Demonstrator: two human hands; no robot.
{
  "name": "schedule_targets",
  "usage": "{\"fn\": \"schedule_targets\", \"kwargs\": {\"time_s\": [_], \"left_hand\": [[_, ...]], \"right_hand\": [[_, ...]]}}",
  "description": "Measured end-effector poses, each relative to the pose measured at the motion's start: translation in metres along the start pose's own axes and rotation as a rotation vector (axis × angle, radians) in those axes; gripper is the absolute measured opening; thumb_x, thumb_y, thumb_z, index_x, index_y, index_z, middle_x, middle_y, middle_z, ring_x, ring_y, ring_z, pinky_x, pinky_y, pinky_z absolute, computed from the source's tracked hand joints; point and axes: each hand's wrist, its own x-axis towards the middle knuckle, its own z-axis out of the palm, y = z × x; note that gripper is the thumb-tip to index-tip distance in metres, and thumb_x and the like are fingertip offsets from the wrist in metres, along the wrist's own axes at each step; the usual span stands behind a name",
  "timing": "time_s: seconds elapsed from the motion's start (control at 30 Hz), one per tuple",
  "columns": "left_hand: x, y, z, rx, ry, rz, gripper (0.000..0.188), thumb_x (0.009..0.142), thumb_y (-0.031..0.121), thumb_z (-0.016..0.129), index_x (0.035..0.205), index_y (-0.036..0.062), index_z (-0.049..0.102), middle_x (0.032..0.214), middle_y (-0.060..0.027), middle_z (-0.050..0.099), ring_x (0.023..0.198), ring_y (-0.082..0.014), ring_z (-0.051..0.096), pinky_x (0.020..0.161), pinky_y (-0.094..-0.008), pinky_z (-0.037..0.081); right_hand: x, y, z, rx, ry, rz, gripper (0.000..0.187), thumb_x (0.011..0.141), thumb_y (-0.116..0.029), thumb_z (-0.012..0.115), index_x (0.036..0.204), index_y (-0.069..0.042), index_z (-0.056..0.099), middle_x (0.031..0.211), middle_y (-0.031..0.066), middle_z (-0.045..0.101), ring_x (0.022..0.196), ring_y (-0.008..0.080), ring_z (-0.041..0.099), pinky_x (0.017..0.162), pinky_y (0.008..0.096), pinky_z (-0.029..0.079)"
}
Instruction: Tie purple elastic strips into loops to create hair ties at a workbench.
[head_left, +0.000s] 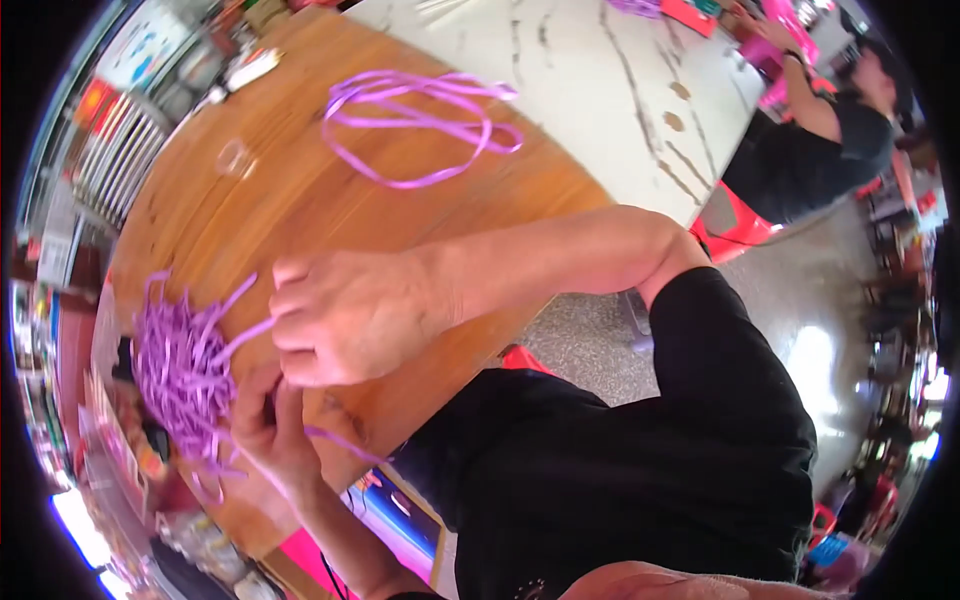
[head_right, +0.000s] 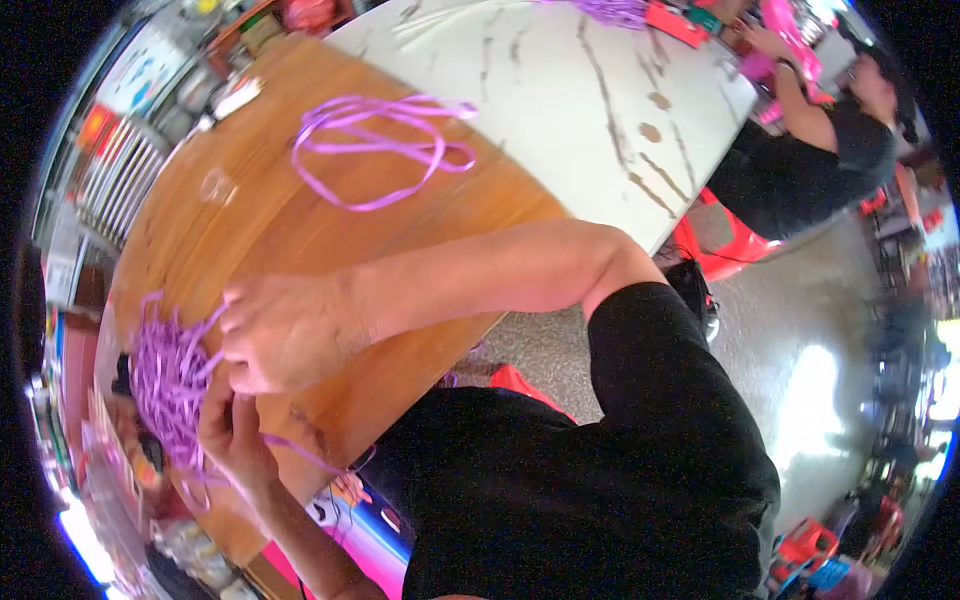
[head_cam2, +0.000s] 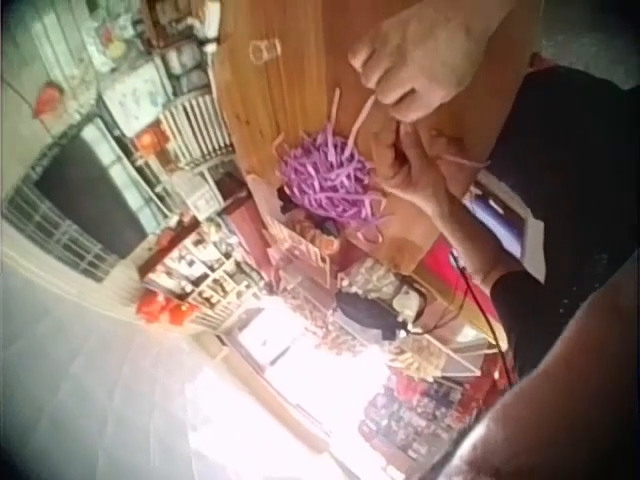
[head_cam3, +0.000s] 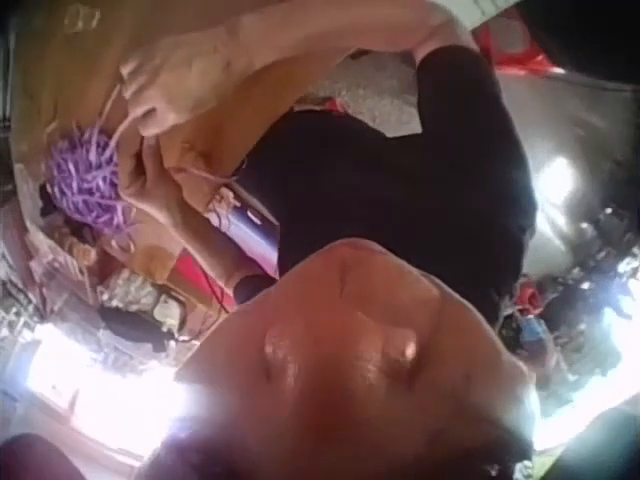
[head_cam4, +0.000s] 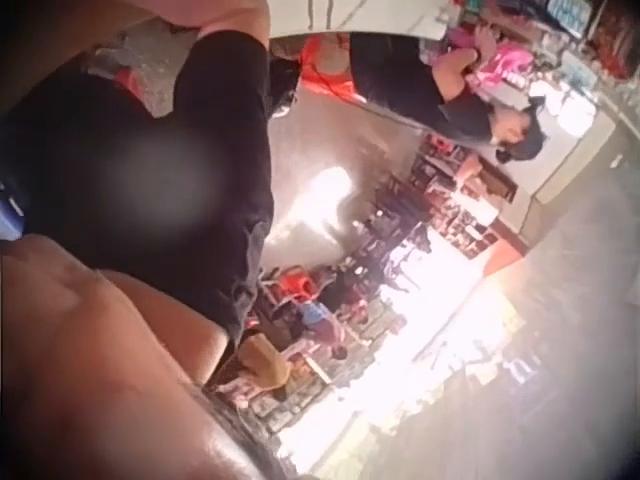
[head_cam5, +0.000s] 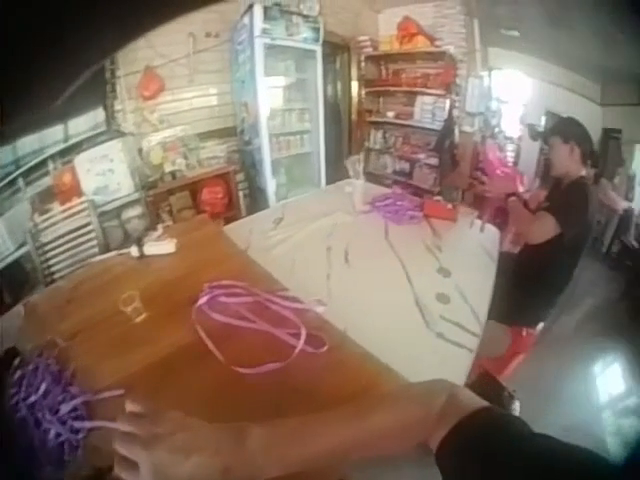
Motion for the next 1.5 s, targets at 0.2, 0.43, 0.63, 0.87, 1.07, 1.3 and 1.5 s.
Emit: {"fn": "schedule_targets", "kwargs": {"time_s": [0.2, 0.43, 0.63, 0.87, 1.07, 1.3, 1.5], "left_hand": [[-0.006, -0.001, -0.016, 0.001, -0.034, -0.07, 0.008, 0.084, -0.006, 0.058, 0.089, -0.0011, 0.062, 0.076, 0.0031, 0.051, 0.065, -0.0031, 0.04, 0.057, -0.0167, 0.03], [-0.021, -0.021, -0.069, 0.157, 0.062, -0.023, 0.003, 0.088, 0.004, 0.058, 0.085, 0.0044, 0.06, 0.065, 0.0065, 0.045, 0.053, -0.0005, 0.034, 0.047, -0.0168, 0.021], [-0.03, -0.028, -0.112, 0.361, 0.046, 0.029, 0.01, 0.088, 0.002, 0.056, 0.079, 0.006, 0.056, 0.071, 0.0033, 0.047, 0.059, -0.0031, 0.036, 0.05, -0.0186, 0.027], [-0.045, -0.013, -0.125, 0.481, 0.094, 0.142, 0.008, 0.087, 0.005, 0.063, 0.08, 0.0001, 0.062, 0.071, -0.0081, 0.055, 0.063, -0.018, 0.051, 0.055, -0.0294, 0.044], [-0.065, -0.029, -0.152, 0.434, 0.217, -0.171, 0.011, 0.088, 0.009, 0.062, 0.084, -0.0012, 0.065, 0.072, -0.0057, 0.058, 0.065, -0.0147, 0.053, 0.062, -0.0276, 0.045], [-0.102, -0.066, -0.222, 0.285, 0.681, -0.21, 0.01, 0.092, 0.011, 0.052, 0.085, 0.0069, 0.057, 0.076, 0.004, 0.045, 0.067, -0.0059, 0.039, 0.06, -0.021, 0.033], [-0.086, -0.051, -0.172, 0.286, 0.408, -0.257, 0.013, 0.091, 0.011, 0.055, 0.098, 0.0016, 0.061, 0.089, -0.0007, 0.057, 0.083, -0.0086, 0.05, 0.075, -0.0237, 0.042]], "right_hand": [[-0.035, 0.011, -0.041, 0.027, -0.021, 0.157, 0.013, 0.072, -0.017, 0.063, 0.069, -0.01, 0.053, 0.066, 0.0009, 0.049, 0.068, 0.0185, 0.053, 0.068, 0.0325, 0.042], [-0.086, 0.028, -0.098, 0.06, -0.002, 0.455, 0.01, 0.077, -0.008, 0.07, 0.08, -0.007, 0.061, 0.074, 0.0039, 0.061, 0.069, 0.0189, 0.059, 0.062, 0.0329, 0.046], [-0.121, 0.03, -0.133, 0.054, 0.002, 0.719, 0.01, 0.078, -0.004, 0.069, 0.087, -0.005, 0.064, 0.078, 0.0052, 0.064, 0.072, 0.0189, 0.061, 0.066, 0.0292, 0.048], [-0.162, 0.052, -0.162, 0.278, 0.185, 1.12, 0.006, 0.083, -0.002, 0.066, 0.089, -0.003, 0.065, 0.082, 0.0014, 0.065, 0.079, 0.0088, 0.06, 0.069, 0.0238, 0.049], [-0.182, 0.054, -0.167, 0.232, 0.154, 1.16, 0.007, 0.084, -0.003, 0.064, 0.091, -0.003, 0.065, 0.084, 0.0002, 0.064, 0.081, 0.0071, 0.059, 0.075, 0.0215, 0.049], [-0.224, 0.056, -0.174, 0.309, 0.275, 1.359, 0.008, 0.085, -0.002, 0.062, 0.093, -0.001, 0.064, 0.088, 0.0022, 0.064, 0.085, 0.0093, 0.06, 0.078, 0.0233, 0.049], [-0.192, 0.04, -0.119, 0.403, 0.118, 1.356, 0.009, 0.085, 0.0, 0.062, 0.093, -0.001, 0.064, 0.088, 0.0017, 0.063, 0.085, 0.0102, 0.059, 0.08, 0.0227, 0.046]]}}
